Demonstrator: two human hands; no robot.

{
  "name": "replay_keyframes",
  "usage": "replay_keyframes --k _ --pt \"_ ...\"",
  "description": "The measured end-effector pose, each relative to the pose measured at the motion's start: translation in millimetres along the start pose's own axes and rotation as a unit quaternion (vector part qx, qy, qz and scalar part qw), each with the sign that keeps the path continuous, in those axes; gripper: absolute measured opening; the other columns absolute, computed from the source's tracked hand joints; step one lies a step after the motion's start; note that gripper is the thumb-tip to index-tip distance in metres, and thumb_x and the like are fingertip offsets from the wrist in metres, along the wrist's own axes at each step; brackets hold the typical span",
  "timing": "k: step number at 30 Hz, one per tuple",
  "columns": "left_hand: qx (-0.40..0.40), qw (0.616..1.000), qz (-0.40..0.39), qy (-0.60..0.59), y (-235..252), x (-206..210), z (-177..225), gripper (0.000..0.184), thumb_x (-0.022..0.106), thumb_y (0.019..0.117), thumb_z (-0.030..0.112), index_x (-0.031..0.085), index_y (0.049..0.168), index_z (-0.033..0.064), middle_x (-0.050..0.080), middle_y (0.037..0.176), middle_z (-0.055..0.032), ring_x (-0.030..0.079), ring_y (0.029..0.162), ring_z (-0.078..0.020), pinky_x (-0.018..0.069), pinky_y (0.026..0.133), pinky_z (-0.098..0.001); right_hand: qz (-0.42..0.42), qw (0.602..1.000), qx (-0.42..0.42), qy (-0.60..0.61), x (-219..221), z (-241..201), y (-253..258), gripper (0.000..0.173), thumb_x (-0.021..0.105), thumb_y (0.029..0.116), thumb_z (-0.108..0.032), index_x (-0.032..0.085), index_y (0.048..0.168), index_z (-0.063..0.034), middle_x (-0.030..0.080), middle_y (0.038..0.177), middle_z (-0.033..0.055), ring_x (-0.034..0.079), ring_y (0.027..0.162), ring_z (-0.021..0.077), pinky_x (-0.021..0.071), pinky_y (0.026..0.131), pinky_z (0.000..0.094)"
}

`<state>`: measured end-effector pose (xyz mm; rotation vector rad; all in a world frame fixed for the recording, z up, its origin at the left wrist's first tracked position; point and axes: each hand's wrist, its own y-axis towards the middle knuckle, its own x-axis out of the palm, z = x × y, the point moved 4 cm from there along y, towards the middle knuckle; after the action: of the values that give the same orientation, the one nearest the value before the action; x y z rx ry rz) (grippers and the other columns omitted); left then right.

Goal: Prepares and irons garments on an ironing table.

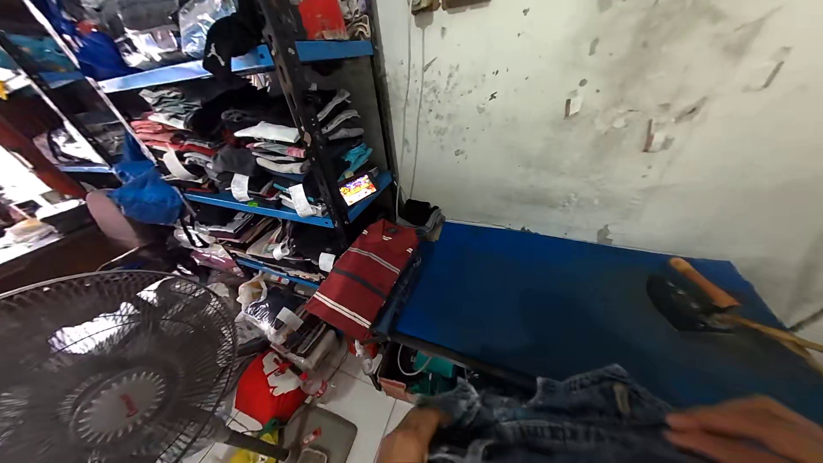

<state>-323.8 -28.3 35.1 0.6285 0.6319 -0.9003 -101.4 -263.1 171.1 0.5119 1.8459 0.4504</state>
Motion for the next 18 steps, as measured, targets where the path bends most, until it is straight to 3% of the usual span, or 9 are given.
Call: replay_keyframes --k 2,5,7,9,10,13,15,17,18 --pt "-0.061 0.995 -0.057 0.053 7.7 23.9 -38.1 0.025 0.075 0.0852 0.005 0.075 0.109 -0.0041 0.074 0.104 -0.0259 0.072 0.096 -0.0458 0.0552 0.083 -0.0663 0.034 0.998 0.042 -0.024 7.8 47.3 -15.4 0.024 0.055 0.0948 -0.006 0.074 0.104 0.0045 0.072 0.105 0.0228 0.069 0.098 0.0336 0.0555 0.087 0.045" --pt "0.024 0.981 0.118 0.153 37.6 -18.6 -29.7 0.026 0.068 0.0781 -0.007 0.076 0.102 -0.0015 0.075 0.098 -0.0198 0.075 0.086 -0.0378 0.06 0.074 -0.0574 0.133 0.978 0.142 -0.071 -5.1 82.0 -36.1 0.029 0.049 0.0875 -0.001 0.073 0.1 0.0096 0.072 0.103 0.0243 0.071 0.096 0.0341 0.0569 0.087 0.0507" --pt "0.065 0.96 0.207 0.176 59.7 -47.8 -7.4 0.027 0.064 0.0759 -0.002 0.074 0.101 0.001 0.074 0.097 -0.0162 0.073 0.087 -0.034 0.0596 0.071 -0.0526 0.227 0.954 0.188 -0.054 -21.8 85.0 -50.4 0.025 0.055 0.0902 -0.006 0.071 0.098 0.011 0.072 0.106 0.021 0.069 0.104 0.0237 0.055 0.097 0.04" --pt "0.016 0.967 0.165 0.192 75.2 -50.8 -3.7 0.033 0.066 0.077 -0.003 0.072 0.11 0.0016 0.072 0.106 -0.0197 0.07 0.095 -0.0407 0.0569 0.073 -0.0588 0.262 0.94 0.213 -0.038 -19.0 101.2 -73.5 0.027 0.056 0.0932 -0.012 0.068 0.105 0.0088 0.067 0.117 0.0192 0.063 0.116 0.0199 0.0504 0.105 0.0373" --pt "-0.027 0.972 0.116 0.204 79.5 -43.4 -8.6 0.037 0.067 0.0807 -0.006 0.071 0.116 0.0026 0.071 0.11 -0.0223 0.07 0.097 -0.0448 0.0562 0.074 -0.0633 0.273 0.931 0.238 -0.04 -11.4 108.9 -83.7 0.028 0.054 0.0927 -0.013 0.067 0.106 0.008 0.068 0.115 0.0186 0.064 0.113 0.0179 0.0517 0.102 0.0373" --pt "-0.066 0.967 0.052 0.243 80.7 -31.6 -6.5 0.031 0.06 0.0913 -0.002 0.071 0.12 0.0029 0.071 0.087 -0.0279 0.069 0.074 -0.0531 0.0519 0.062 -0.0695 0.351 0.889 0.293 -0.038 10.3 107.9 -100.7 0.028 0.057 0.0931 -0.015 0.065 0.108 0.0073 0.07 0.1 0.0084 0.065 0.092 0.0012 0.0551 0.087 0.024" --pt "-0.071 0.98 0.017 0.188 76.5 -40.9 3.7 0.028 0.057 0.0979 0.007 0.068 0.123 0.0001 0.072 0.088 -0.0258 0.07 0.075 -0.0493 0.0528 0.065 -0.0685 0.387 0.884 0.256 -0.058 15.6 101.8 -119.1 0.027 0.059 0.0992 -0.021 0.059 0.116 0.0009 0.068 0.105 -0.0024 0.063 0.099 -0.0046 0.0535 0.092 0.0199" --pt "-0.055 0.993 0.015 0.102 80.1 -53.0 14.2 0.03 0.055 0.0987 0.007 0.064 0.125 -0.0052 0.073 0.1 -0.0236 0.073 0.083 -0.0365 0.0562 0.074 -0.0583 0.395 0.889 0.215 -0.082 3.6 101.1 -138.5 0.033 0.063 0.0997 -0.021 0.059 0.115 0.0084 0.069 0.106 0.0049 0.064 0.101 0.0013 0.0519 0.095 0.0232" --pt "-0.042 0.996 0.029 0.073 87.1 -57.8 19.6 0.03 0.053 0.0998 0.006 0.063 0.124 -0.0071 0.073 0.104 -0.0207 0.072 0.087 -0.0245 0.0574 0.079 -0.0465 0.398 0.892 0.199 -0.079 -6.2 105.5 -137.4 0.028 0.063 0.0992 -0.017 0.061 0.108 0.0095 0.07 0.101 0.0053 0.065 0.099 -0.0002 0.0523 0.094 0.0198"
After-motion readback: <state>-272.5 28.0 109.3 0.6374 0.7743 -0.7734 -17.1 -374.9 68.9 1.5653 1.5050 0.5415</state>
